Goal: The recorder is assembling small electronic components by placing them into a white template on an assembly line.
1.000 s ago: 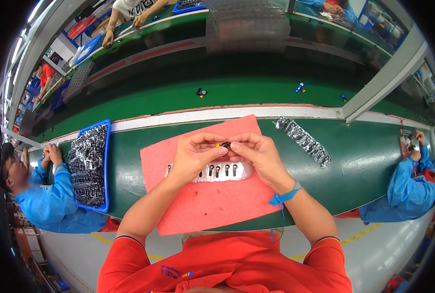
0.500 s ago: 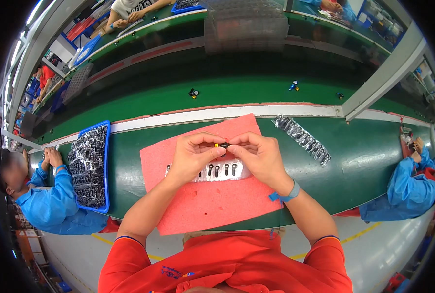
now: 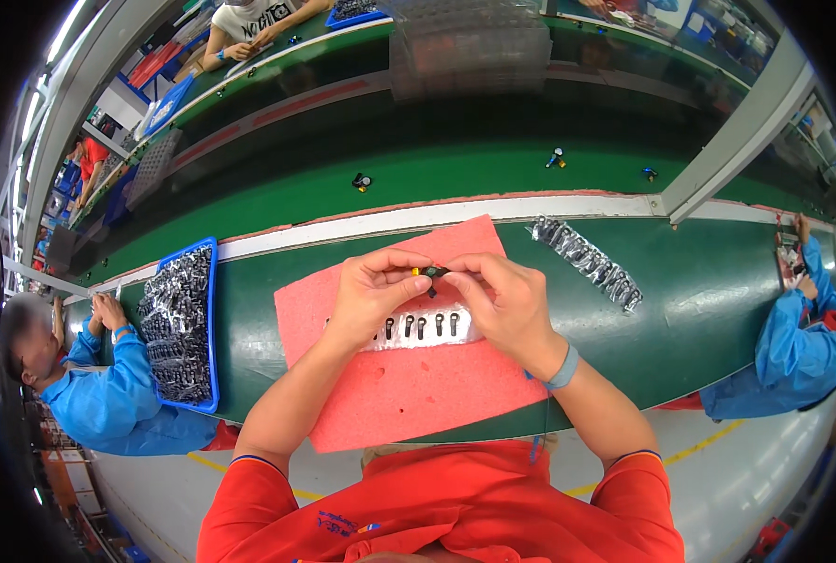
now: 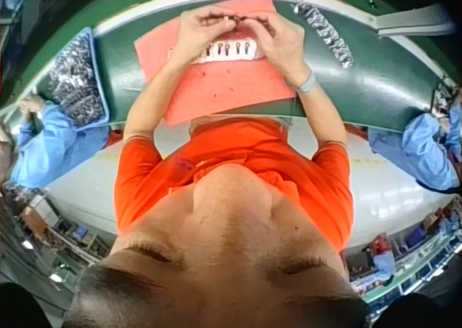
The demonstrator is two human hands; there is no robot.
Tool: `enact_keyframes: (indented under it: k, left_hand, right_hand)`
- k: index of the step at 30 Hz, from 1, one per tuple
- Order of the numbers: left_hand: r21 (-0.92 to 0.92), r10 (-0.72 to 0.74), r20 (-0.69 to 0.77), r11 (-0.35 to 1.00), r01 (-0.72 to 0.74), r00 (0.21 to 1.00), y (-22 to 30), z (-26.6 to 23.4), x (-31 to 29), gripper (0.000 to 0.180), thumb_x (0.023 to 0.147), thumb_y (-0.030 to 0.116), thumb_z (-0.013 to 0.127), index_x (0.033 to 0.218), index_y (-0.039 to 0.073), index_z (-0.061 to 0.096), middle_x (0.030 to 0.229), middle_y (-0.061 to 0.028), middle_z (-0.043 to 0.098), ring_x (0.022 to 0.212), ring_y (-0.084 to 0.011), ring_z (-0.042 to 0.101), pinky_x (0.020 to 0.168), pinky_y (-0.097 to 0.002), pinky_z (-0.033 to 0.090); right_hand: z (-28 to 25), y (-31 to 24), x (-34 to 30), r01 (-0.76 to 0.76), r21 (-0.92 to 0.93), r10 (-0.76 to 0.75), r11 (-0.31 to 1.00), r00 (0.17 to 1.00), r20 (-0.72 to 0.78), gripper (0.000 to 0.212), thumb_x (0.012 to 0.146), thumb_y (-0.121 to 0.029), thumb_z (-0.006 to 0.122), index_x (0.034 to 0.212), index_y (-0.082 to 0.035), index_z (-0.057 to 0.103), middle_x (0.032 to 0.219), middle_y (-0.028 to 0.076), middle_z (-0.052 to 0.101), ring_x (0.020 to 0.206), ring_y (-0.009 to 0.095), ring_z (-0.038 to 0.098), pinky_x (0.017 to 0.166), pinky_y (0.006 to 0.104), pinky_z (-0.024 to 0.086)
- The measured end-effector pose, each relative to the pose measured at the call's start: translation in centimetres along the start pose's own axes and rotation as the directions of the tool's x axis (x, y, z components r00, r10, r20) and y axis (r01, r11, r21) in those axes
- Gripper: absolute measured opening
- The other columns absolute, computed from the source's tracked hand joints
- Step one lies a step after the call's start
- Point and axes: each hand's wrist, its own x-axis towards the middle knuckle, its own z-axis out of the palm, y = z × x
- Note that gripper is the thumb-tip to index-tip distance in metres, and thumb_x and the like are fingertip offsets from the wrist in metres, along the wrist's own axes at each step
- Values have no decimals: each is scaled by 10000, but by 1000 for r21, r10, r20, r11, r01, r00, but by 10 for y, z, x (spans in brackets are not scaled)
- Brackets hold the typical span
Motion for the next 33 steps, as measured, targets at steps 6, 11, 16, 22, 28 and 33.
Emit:
enact_keyframes:
  k: [6, 11, 16, 22, 28, 33]
  left_hand:
    - [-22, 16, 16, 1000, -15, 1000, -3, -1, 1, 262, 933, -90, 726, 1192, -53, 716, 1145, -116, 745, 1013, -138, 730, 909, -263, 618]
    - [38, 35, 7, 999, -36, 999, -3, 2, 1, 268, 934, -94, 723, 1199, -54, 715, 1142, -112, 744, 1025, -144, 728, 913, -266, 614]
    - [45, 41, 10, 998, -41, 999, -4, 2, 2, 271, 933, -95, 724, 1200, -55, 716, 1148, -114, 742, 1021, -150, 728, 916, -268, 614]
    - [48, 54, 1, 997, -54, 999, -4, 2, 1, 247, 925, -97, 730, 1171, -63, 728, 1139, -123, 739, 1019, -158, 730, 910, -276, 620]
    - [77, 26, -3, 997, -26, 1000, 4, 3, -1, 233, 914, -96, 747, 1144, -65, 738, 1111, -124, 746, 998, -158, 734, 889, -279, 627]
    - [99, 29, -9, 995, -28, 1000, 5, 4, 0, 219, 918, -99, 740, 1133, -58, 743, 1090, -122, 755, 973, -158, 734, 873, -279, 624]
  right_hand:
    - [-3, 0, 1, 115, -178, -113, 977, 993, 22, 114, 879, -34, 783, 983, -6, 746, 905, 134, 747, 755, 283, 736, 651, 352, 579]
    - [-2, 5, 1, 168, -234, -165, 958, 986, 32, 113, 858, -7, 794, 963, 3, 754, 904, 134, 754, 772, 266, 741, 665, 333, 588]
    - [-1, 8, 0, 173, -240, -169, 955, 985, 37, 113, 856, -12, 794, 963, 1, 760, 901, 133, 754, 768, 266, 740, 660, 340, 590]
    - [-1, 4, -1, 153, -246, -145, 957, 988, 53, 114, 854, -14, 794, 964, -2, 769, 890, 132, 751, 757, 267, 742, 652, 344, 595]
    - [0, 5, -2, 164, -238, -155, 957, 986, 57, 123, 852, -11, 790, 974, -5, 777, 889, 131, 750, 750, 269, 741, 647, 343, 593]
    - [2, 1, -3, 179, -206, -179, 962, 984, 19, 143, 849, -27, 782, 992, -32, 778, 864, 124, 732, 725, 292, 723, 629, 369, 583]
